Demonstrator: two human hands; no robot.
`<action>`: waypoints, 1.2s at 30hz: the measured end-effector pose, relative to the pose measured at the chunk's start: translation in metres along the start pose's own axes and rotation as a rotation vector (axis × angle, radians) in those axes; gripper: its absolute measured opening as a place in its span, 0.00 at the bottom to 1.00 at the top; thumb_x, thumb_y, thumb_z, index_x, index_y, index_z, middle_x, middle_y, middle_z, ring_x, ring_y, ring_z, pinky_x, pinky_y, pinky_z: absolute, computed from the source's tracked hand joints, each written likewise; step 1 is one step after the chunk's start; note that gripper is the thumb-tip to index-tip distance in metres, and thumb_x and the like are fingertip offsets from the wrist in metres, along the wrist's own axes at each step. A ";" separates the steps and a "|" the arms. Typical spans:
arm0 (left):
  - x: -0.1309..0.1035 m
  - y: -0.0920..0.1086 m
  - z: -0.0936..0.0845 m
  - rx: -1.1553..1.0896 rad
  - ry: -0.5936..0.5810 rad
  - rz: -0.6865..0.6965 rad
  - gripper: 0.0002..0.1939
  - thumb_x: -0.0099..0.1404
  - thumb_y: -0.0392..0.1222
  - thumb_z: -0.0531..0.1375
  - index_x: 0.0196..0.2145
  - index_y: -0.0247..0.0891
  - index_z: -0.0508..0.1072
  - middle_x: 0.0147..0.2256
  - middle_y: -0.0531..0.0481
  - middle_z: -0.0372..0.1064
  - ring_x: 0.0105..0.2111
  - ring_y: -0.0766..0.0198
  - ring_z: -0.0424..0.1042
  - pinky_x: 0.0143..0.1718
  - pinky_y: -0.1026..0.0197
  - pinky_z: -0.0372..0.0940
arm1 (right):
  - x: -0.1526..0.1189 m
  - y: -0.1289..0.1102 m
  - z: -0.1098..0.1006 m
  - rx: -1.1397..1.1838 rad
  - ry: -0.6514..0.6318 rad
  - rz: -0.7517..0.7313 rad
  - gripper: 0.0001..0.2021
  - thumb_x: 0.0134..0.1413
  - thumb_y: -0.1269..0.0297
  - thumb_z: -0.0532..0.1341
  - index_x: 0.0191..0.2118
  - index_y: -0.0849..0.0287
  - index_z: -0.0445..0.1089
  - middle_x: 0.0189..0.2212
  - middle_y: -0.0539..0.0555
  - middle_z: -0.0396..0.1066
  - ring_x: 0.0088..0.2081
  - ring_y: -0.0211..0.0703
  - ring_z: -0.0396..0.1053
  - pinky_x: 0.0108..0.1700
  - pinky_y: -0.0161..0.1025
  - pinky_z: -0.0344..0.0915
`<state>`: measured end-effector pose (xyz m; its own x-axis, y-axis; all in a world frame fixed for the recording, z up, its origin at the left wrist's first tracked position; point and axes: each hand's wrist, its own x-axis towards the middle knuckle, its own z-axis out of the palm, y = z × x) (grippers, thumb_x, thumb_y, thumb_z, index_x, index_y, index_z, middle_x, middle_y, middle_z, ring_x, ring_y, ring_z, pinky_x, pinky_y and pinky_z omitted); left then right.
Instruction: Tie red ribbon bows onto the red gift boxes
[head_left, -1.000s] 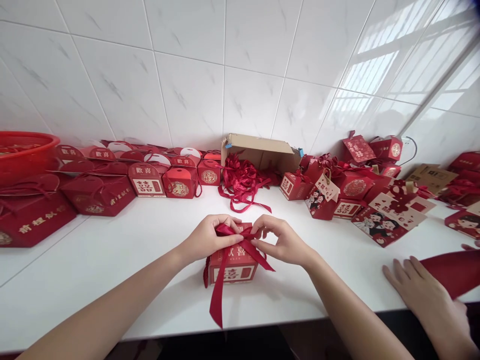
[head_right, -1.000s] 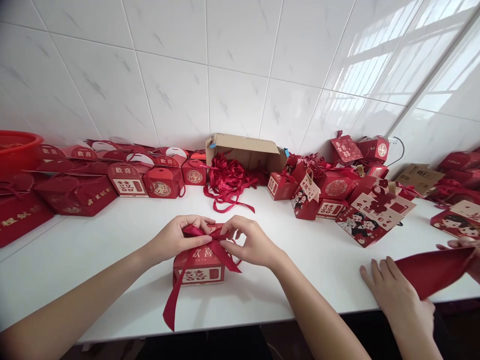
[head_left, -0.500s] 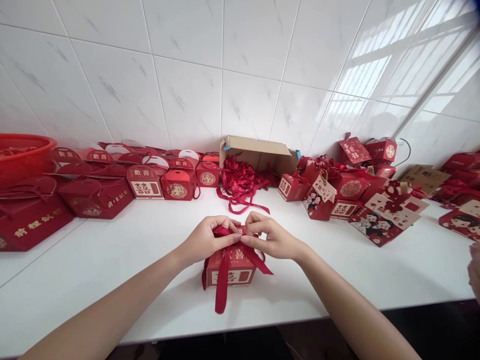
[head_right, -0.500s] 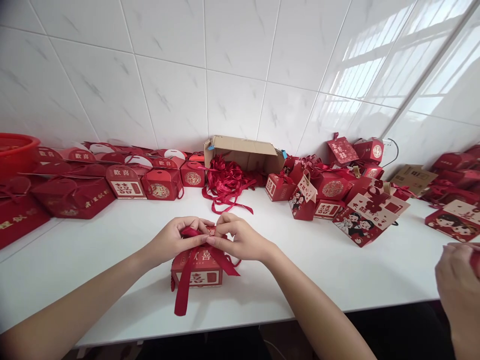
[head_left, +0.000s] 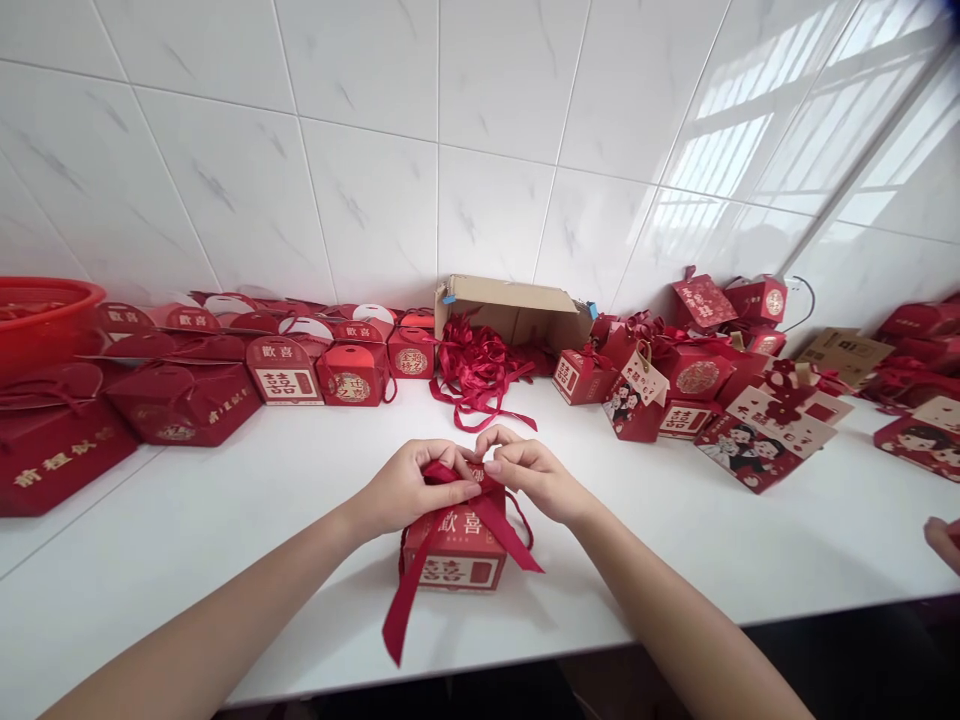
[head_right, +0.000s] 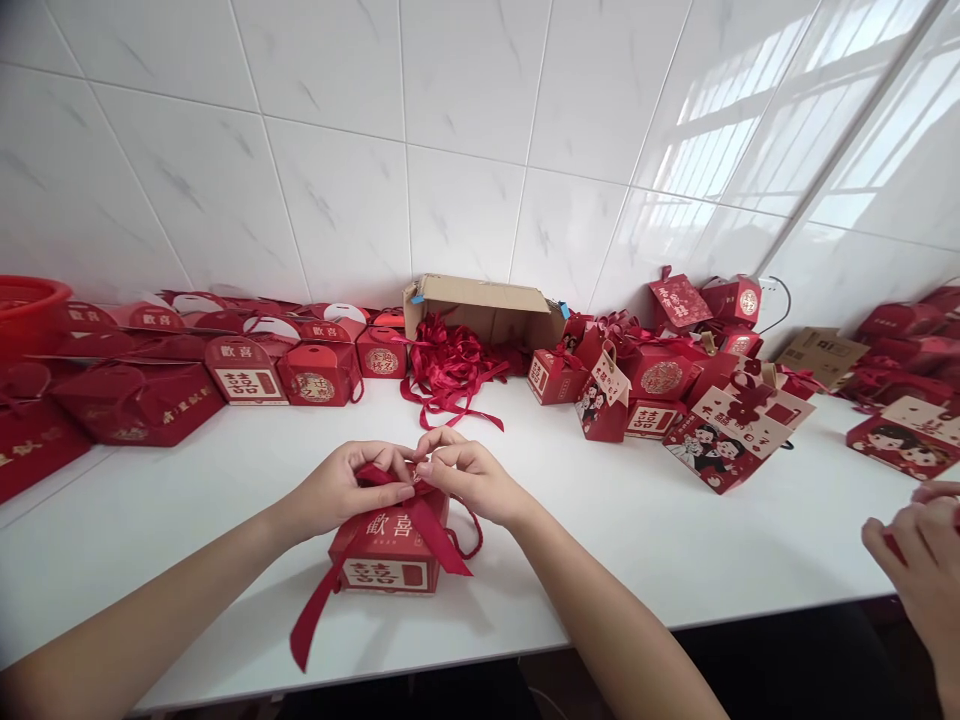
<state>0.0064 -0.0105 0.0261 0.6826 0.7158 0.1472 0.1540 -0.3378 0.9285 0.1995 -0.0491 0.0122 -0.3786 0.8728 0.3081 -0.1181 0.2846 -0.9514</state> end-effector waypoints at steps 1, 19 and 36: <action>0.000 -0.001 0.000 0.015 0.005 0.005 0.12 0.55 0.45 0.65 0.22 0.35 0.69 0.31 0.47 0.74 0.32 0.61 0.72 0.36 0.59 0.66 | 0.000 0.002 0.001 0.065 0.015 0.007 0.20 0.55 0.57 0.62 0.17 0.62 0.63 0.38 0.52 0.59 0.36 0.36 0.58 0.41 0.38 0.56; -0.002 0.009 0.001 0.092 0.011 -0.004 0.13 0.53 0.41 0.64 0.19 0.36 0.64 0.40 0.43 0.75 0.41 0.55 0.74 0.43 0.58 0.66 | -0.005 0.013 0.003 0.328 0.209 0.093 0.17 0.45 0.63 0.68 0.14 0.62 0.63 0.37 0.50 0.57 0.29 0.32 0.55 0.34 0.35 0.54; -0.003 0.001 -0.007 0.130 0.018 0.026 0.09 0.55 0.44 0.64 0.23 0.36 0.71 0.42 0.42 0.75 0.47 0.51 0.73 0.49 0.54 0.64 | -0.005 0.022 0.000 0.191 0.175 0.038 0.19 0.48 0.61 0.67 0.14 0.62 0.64 0.35 0.51 0.60 0.30 0.33 0.56 0.34 0.36 0.54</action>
<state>-0.0012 -0.0087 0.0291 0.6745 0.7166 0.1777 0.2286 -0.4316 0.8726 0.1985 -0.0470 -0.0099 -0.2231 0.9415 0.2527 -0.2842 0.1851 -0.9407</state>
